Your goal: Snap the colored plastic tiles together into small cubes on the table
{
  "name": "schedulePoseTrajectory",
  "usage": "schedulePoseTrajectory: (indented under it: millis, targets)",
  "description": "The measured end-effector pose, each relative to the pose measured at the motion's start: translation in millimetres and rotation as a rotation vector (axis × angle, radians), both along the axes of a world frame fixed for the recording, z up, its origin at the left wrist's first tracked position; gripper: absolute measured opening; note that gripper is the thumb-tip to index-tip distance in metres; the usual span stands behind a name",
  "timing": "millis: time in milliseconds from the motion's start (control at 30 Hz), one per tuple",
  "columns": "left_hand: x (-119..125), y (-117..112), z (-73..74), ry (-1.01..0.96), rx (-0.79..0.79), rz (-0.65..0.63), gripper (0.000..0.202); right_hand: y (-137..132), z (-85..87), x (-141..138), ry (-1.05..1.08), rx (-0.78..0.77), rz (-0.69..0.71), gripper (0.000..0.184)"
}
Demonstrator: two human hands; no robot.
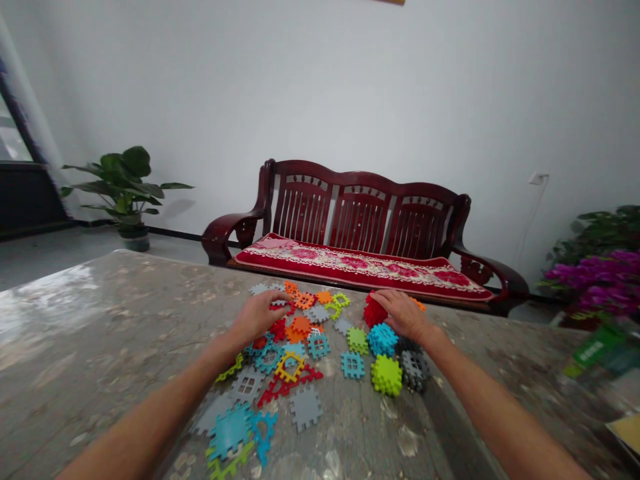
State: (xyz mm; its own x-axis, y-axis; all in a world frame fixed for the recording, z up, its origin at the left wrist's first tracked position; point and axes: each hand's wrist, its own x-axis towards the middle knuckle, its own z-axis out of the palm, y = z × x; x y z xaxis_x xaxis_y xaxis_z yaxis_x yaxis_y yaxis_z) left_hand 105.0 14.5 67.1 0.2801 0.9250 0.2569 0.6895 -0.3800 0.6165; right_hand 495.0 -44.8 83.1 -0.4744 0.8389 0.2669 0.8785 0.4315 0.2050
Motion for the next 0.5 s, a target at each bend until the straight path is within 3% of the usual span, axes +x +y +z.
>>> schedulePoseTrajectory:
  millis: [133,300,500]
  targets:
    - [73.1,5.9,-2.3,0.130,0.023,-0.186,0.037,3.6,2.8,2.8,-0.004,-0.024,0.008,0.072]
    - [154.7,12.1,-7.6,0.296,0.031,-0.267,0.052,5.2,-3.0,7.4,0.056,-0.036,0.037,0.074]
    - [208.6,18.0,-28.6,0.380,0.021,-0.236,0.076,4.7,-7.2,8.4,0.105,-0.054,0.046,0.078]
